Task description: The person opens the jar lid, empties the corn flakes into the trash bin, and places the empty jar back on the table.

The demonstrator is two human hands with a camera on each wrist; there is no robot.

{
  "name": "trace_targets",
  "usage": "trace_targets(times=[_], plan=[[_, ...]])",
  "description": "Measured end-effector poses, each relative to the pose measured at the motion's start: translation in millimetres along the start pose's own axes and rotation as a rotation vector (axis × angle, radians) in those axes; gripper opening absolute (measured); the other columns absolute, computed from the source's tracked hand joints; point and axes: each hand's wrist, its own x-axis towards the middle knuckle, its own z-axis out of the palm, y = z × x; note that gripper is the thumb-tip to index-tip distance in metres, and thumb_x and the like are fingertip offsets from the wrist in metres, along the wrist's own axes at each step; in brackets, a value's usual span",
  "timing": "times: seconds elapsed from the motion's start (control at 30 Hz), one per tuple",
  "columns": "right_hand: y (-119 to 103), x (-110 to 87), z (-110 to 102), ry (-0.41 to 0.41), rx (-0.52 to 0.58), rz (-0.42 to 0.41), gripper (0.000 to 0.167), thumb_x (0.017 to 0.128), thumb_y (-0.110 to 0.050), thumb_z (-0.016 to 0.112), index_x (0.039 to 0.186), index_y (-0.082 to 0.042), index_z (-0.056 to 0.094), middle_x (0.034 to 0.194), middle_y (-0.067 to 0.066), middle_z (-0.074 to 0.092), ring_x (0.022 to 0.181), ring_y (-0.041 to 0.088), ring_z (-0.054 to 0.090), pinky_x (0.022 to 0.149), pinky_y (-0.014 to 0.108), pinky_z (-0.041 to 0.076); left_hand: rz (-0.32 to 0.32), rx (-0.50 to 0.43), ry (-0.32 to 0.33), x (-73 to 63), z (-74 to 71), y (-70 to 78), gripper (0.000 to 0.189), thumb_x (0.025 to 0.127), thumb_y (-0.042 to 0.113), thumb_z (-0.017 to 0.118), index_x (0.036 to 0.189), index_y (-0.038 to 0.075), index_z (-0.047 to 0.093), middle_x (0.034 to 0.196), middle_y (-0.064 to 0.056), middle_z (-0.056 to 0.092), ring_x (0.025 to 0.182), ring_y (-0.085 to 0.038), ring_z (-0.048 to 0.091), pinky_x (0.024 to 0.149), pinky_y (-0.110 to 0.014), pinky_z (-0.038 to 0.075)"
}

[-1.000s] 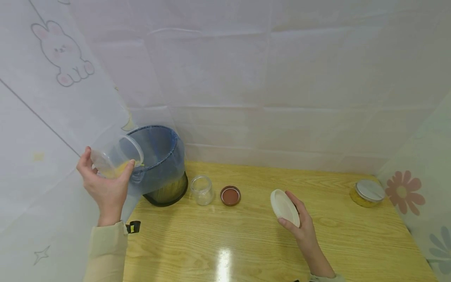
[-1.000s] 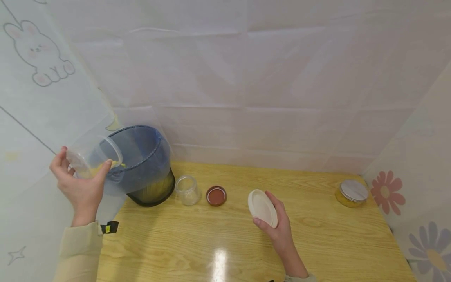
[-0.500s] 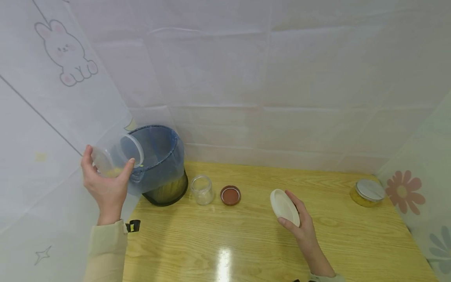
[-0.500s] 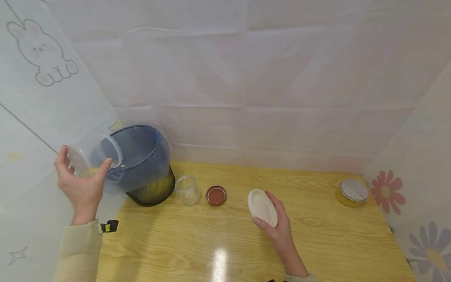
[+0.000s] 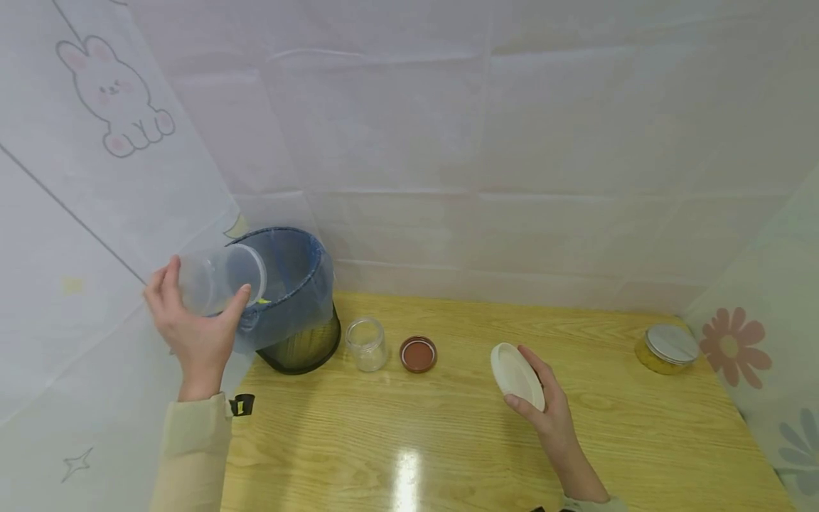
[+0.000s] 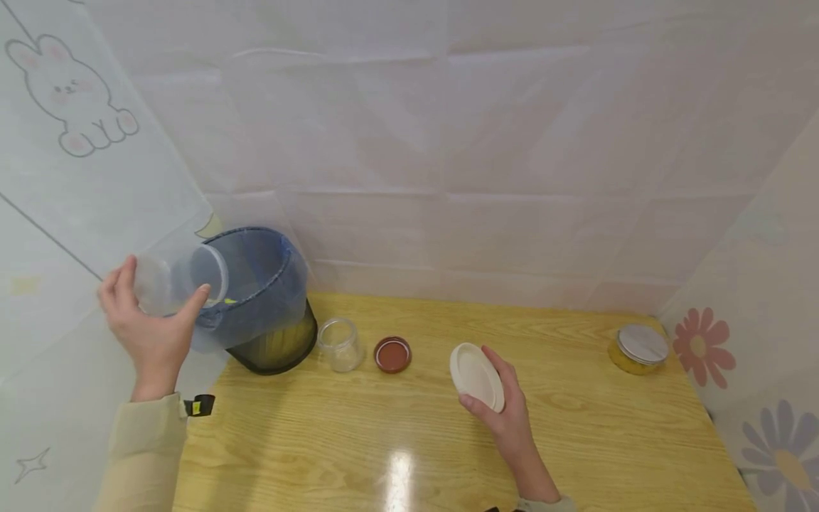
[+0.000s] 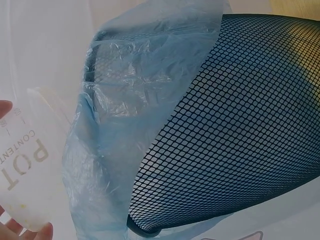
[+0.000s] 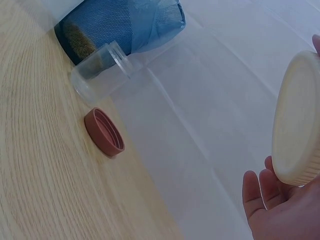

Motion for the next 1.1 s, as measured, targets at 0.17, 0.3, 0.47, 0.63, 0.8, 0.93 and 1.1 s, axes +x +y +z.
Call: trace_targets(times=[0.17,0.3,0.47,0.63,0.8,0.93,1.1], plan=[[0,-0.1,0,0.000,0.003,-0.002,0.073,0.090,0.003,0.063,0.157,-0.003,0.035,0.148,0.014,0.040,0.125,0.026,0.042,0.093,0.023,0.043,0.017,-0.019,-0.031,3.4,2.7,7.8,0.085,0.066,0.012,0.094,0.142,0.005,0.056,0.140,-0.005,0.055,0.132,-0.021,0.045,0.111,-0.033,0.033],[0,0.0,0,-0.002,0.004,-0.003,0.073,0.090,0.003,0.063,0.157,-0.003,0.035,0.148,0.014,0.040,0.126,0.027,0.041,0.093,0.022,0.043,0.024,-0.019,-0.042,4.1,5.4,16.6,0.083,0.066,0.004,0.092,0.140,-0.002,0.056,0.139,-0.018,0.056,0.133,-0.026,0.047,0.112,-0.034,0.032],[0,-0.1,0,-0.001,-0.015,-0.008,0.072,0.090,0.003,0.063,0.157,-0.003,0.035,0.149,0.014,0.040,0.126,0.026,0.042,0.093,0.021,0.042,0.000,0.011,-0.067,4.1,7.8,8.7,0.086,0.065,0.007,0.094,0.141,0.000,0.055,0.141,-0.014,0.057,0.133,-0.024,0.049,0.112,-0.033,0.034],[1,-0.1,0,0.000,-0.021,-0.008,0.072,0.090,0.002,0.063,0.156,-0.002,0.035,0.149,0.014,0.040,0.125,0.025,0.043,0.093,0.022,0.042,0.006,0.030,-0.081,7.2,9.8,-2.5,0.090,0.066,0.015,0.095,0.145,0.004,0.054,0.147,-0.009,0.054,0.137,-0.020,0.046,0.113,-0.033,0.033],[2,-0.5,-1,0.001,-0.017,0.000,0.072,0.090,0.002,0.062,0.157,-0.003,0.035,0.149,0.014,0.040,0.125,0.025,0.042,0.093,0.023,0.042,0.035,0.027,-0.038,13.3,12.9,9.4,0.090,0.070,0.015,0.093,0.148,0.003,0.050,0.151,-0.011,0.048,0.142,-0.021,0.038,0.116,-0.038,0.028],[3,-0.4,-1,0.003,-0.020,0.009,0.072,0.090,0.001,0.063,0.157,-0.004,0.036,0.149,0.013,0.040,0.125,0.026,0.043,0.092,0.024,0.043,0.068,0.066,-0.040,16.9,16.5,9.2,0.090,0.071,0.022,0.093,0.148,0.004,0.049,0.148,-0.012,0.049,0.139,-0.025,0.039,0.116,-0.040,0.028],[2,-0.1,-1,0.001,-0.023,0.014,0.072,0.090,0.000,0.063,0.157,-0.004,0.036,0.148,0.013,0.041,0.124,0.026,0.043,0.091,0.025,0.044,0.013,0.166,-0.267,6.3,17.8,-12.1,0.096,0.074,0.030,0.092,0.152,0.005,0.043,0.146,-0.022,0.045,0.134,-0.040,0.036,0.109,-0.056,0.031]])
